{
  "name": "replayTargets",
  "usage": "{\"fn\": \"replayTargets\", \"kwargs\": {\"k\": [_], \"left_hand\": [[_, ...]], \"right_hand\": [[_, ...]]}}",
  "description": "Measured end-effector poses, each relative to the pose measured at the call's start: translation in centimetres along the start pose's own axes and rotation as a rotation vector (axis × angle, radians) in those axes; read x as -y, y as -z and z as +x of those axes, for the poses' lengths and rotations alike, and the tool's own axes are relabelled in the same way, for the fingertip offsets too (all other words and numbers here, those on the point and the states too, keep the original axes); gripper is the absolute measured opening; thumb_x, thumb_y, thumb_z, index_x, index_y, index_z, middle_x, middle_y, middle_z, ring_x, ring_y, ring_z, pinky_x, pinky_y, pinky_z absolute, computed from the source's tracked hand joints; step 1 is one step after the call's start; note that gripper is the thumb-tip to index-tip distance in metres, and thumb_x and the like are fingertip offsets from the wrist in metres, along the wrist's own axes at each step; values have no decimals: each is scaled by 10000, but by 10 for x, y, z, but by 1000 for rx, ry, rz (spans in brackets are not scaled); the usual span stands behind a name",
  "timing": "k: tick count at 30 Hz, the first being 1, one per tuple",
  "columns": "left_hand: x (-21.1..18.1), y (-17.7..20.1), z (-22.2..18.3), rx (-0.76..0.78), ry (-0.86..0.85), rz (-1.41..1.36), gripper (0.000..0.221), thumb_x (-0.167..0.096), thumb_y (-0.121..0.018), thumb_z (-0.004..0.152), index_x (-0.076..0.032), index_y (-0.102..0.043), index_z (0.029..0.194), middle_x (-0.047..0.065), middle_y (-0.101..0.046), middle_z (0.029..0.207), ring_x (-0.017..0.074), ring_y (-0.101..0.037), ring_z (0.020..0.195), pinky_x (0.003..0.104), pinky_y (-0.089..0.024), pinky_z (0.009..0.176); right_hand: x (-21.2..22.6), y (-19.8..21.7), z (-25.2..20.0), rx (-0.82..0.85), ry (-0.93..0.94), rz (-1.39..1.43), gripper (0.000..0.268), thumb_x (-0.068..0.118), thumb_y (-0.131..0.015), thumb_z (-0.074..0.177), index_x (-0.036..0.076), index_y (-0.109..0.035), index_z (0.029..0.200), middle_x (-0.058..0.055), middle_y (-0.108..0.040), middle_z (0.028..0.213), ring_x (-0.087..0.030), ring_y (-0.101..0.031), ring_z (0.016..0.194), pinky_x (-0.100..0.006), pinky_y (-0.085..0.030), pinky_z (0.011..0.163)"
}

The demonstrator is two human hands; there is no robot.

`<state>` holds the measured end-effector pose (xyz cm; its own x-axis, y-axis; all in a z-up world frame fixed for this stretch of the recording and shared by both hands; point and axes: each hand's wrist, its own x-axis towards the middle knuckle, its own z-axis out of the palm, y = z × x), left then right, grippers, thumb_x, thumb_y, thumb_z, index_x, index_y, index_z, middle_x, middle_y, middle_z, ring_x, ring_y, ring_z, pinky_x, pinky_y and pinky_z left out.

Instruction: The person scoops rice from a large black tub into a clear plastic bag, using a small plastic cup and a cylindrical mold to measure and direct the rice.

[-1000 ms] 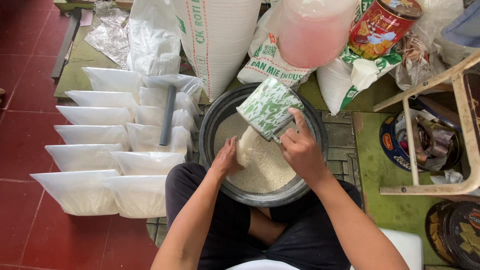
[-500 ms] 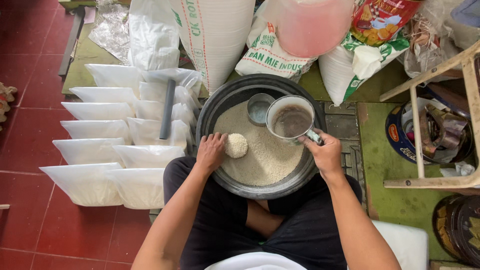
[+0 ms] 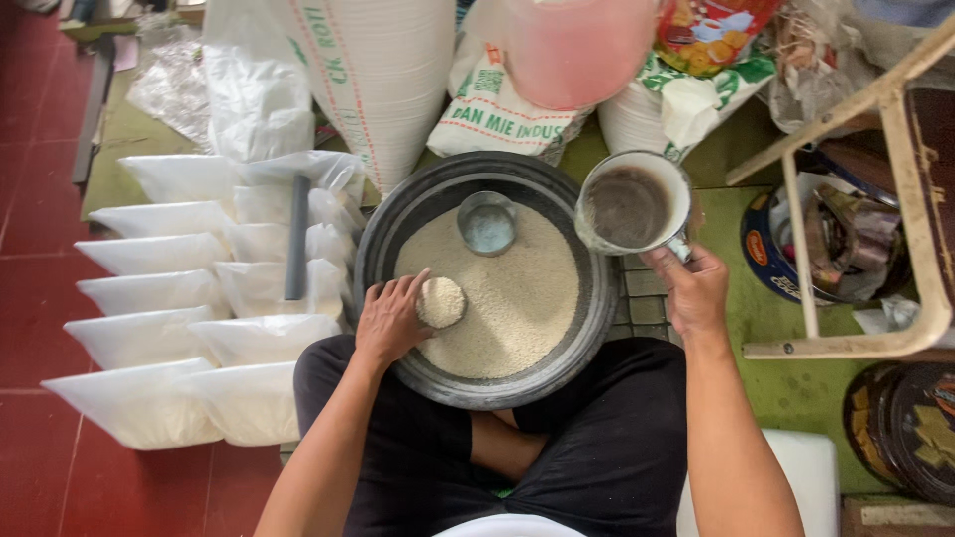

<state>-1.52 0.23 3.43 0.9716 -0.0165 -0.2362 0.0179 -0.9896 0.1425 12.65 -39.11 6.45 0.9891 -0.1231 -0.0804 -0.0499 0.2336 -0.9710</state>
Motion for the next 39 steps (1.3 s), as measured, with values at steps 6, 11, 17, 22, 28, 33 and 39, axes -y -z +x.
{"fn": "replayTargets", "kwargs": {"k": [6, 11, 17, 22, 28, 33, 39], "left_hand": [[-8, 9, 3, 55, 38, -7, 1092, -502, -864, 718, -185, -314, 1608, 47, -544, 1421, 251, -504, 1358, 501, -322, 1180], [-4, -2, 7, 56, 30, 45, 1118, -561, -849, 695, -206, -312, 1609, 14, -536, 1424, 217, -508, 1359, 488, -357, 1160], [-5, 0, 9, 55, 47, 44, 1108, -558, -855, 683, -218, -334, 1600, 4, -542, 1428, 209, -514, 1359, 485, -370, 1153], [-6, 2, 11, 75, 74, 38, 1074, -542, -844, 720, -206, -327, 1600, 18, -547, 1419, 224, -510, 1363, 491, -359, 1157], [9, -13, 6, 23, 41, 30, 1052, -520, -868, 678, -196, -385, 1555, 20, -558, 1395, 229, -516, 1345, 478, -370, 1139], [9, -4, -4, -96, -52, -103, 1127, -557, -896, 598, -157, -417, 1536, 55, -520, 1404, 269, -503, 1342, 520, -374, 1134], [79, -23, 35, -684, -135, -622, 213, -55, -823, 819, -84, -713, 998, 93, -686, 1172, 332, -672, 1148, 457, -568, 930]], "right_hand": [[-21, 55, 24, -332, -97, 338, 258, 187, -736, 1000, 124, -610, 783, -71, -560, 569, -171, -652, 516, -262, -639, 630], [-126, 115, 58, -491, -232, 101, 234, 215, -773, 939, 84, -625, 812, -78, -556, 556, -131, -630, 462, -246, -628, 526], [-189, 137, 70, -542, -298, 6, 269, 211, -816, 878, 22, -658, 769, -151, -556, 531, -217, -649, 481, -390, -651, 541], [-205, 181, 71, -285, -178, -916, 420, 338, -517, 1035, -2, -763, 1020, -312, -693, 1096, -551, -600, 1121, -646, -452, 999], [-139, 108, 32, -313, 61, -963, 482, 41, -729, 936, -13, -474, 1341, -321, -427, 1287, -582, -464, 1232, -633, -387, 1054], [-54, -37, -65, 192, 624, -955, 247, 80, -621, 984, -1, -511, 1190, -306, -374, 1547, -472, -253, 1522, -585, -249, 1221], [-81, -63, -97, 476, 446, -1204, 315, 299, -644, 958, 87, -571, 1180, -169, -497, 1492, -415, -624, 1249, -525, -628, 834]]}}
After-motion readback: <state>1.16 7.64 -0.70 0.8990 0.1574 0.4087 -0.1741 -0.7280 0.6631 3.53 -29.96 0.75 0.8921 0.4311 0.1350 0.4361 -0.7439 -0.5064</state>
